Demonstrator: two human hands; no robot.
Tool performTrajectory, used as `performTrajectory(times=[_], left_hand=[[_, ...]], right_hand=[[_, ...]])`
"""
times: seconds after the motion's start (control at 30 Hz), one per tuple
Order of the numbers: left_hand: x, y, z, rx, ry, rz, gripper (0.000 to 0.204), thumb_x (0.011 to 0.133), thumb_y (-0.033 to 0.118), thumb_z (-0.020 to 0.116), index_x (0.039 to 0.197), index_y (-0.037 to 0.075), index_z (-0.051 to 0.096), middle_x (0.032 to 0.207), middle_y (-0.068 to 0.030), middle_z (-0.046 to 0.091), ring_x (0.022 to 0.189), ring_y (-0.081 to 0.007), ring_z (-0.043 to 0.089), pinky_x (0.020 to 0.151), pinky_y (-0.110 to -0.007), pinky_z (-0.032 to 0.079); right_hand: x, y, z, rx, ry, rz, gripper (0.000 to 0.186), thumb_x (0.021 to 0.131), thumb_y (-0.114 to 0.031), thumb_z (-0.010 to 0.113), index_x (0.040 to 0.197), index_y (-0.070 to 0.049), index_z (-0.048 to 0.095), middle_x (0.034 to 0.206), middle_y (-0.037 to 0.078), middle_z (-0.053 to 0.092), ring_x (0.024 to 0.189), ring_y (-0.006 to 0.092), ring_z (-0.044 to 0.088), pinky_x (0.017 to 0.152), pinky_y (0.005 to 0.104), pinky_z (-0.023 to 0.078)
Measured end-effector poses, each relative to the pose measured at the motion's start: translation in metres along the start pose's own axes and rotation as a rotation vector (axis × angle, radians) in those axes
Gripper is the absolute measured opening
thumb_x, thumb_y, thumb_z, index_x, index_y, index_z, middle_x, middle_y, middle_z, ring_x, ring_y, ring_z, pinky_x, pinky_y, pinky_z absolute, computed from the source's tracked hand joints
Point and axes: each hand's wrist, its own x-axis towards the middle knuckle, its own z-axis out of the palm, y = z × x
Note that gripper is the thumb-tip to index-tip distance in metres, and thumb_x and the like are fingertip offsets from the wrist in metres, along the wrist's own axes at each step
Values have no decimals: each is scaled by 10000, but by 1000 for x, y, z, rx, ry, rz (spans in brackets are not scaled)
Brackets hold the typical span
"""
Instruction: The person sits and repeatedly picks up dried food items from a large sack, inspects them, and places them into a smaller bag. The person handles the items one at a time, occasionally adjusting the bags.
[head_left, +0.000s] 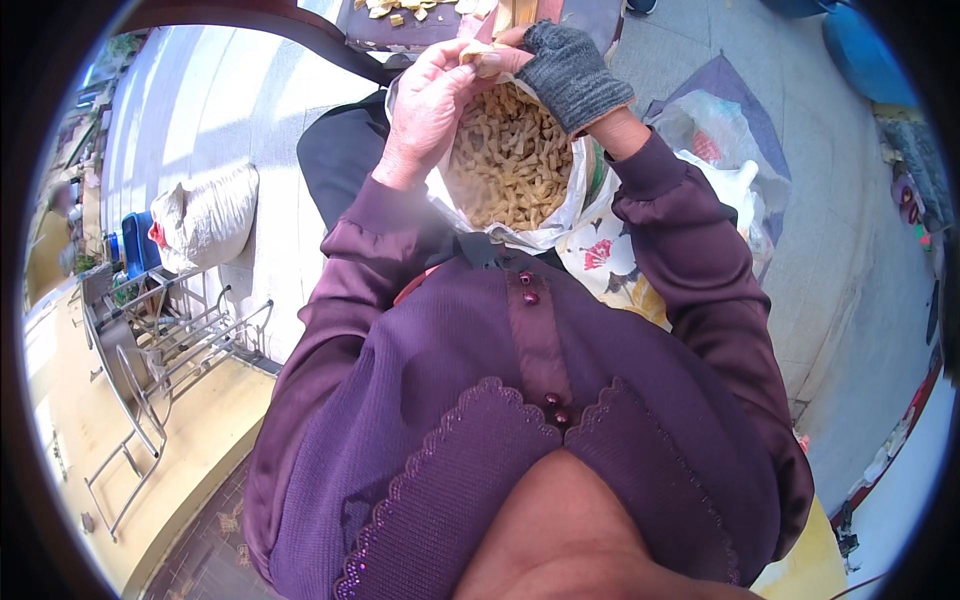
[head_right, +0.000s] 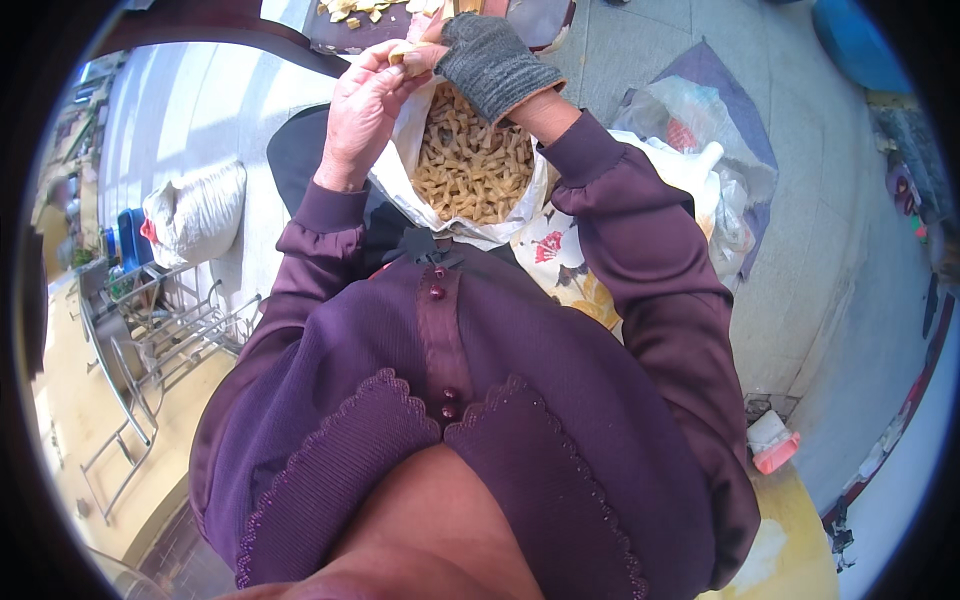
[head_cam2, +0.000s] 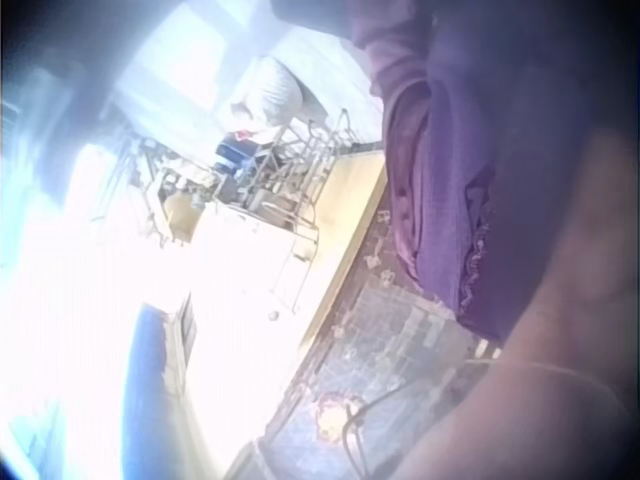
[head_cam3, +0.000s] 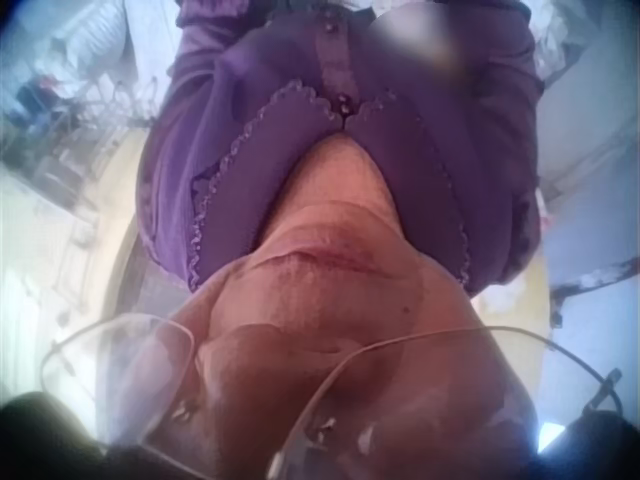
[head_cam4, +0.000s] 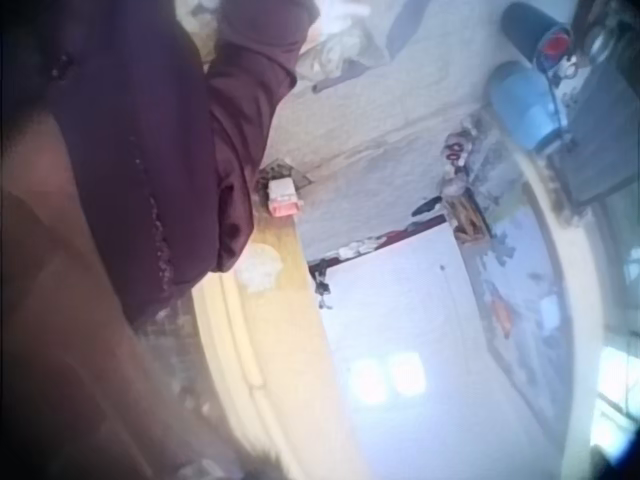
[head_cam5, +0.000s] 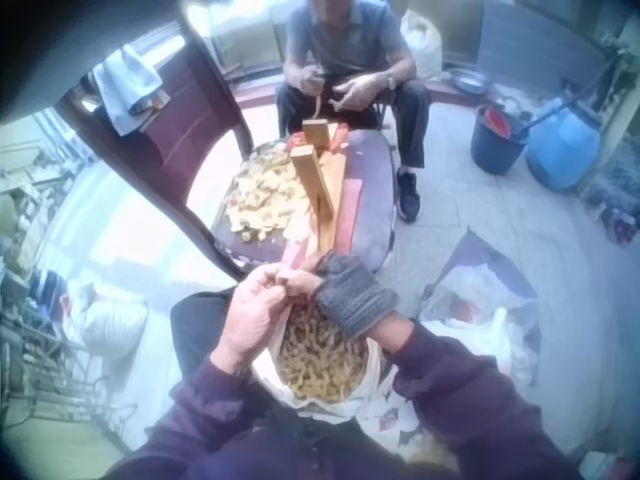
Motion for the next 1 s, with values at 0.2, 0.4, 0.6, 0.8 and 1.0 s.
performTrajectory(times=[0.2,0.4,0.6,0.8,1.0], left_hand=[[7,0,-9,479,79,239,158,915,54,570,1056,-15,573,963,-64,637,868,-100,609,782,-223,497],[0,4,19,307,55,181,223,917,132,593,1081,-19,612,923,-60,648,820,-99,613,752,-222,488],[5,3,17,484,-15,246,168,899,69,601,1038,-17,636,845,-41,643,760,-86,603,721,-210,479],[-7,39,31,507,39,242,117,894,49,593,949,-26,665,775,0,630,717,-60,588,669,-194,477],[2,35,11,1442,130,662,351,807,136,693,1143,66,618,1059,-92,641,962,-224,622,839,-308,492]], right_hand=[[-1,-12,3,867,-179,659,275,870,-310,655,920,-40,635,645,-26,518,539,40,450,473,181,335],[4,-2,9,648,80,447,235,872,-295,641,806,-72,604,608,-37,496,513,37,443,460,184,312],[3,30,8,949,121,680,302,899,-361,594,817,-71,613,588,-17,546,459,85,466,416,224,347],[17,12,-28,1177,333,892,286,916,-371,561,781,-120,585,524,-37,450,411,83,422,406,225,347],[6,8,-9,678,-8,565,249,868,-289,642,735,-121,516,565,-49,441,470,45,400,433,196,303]])
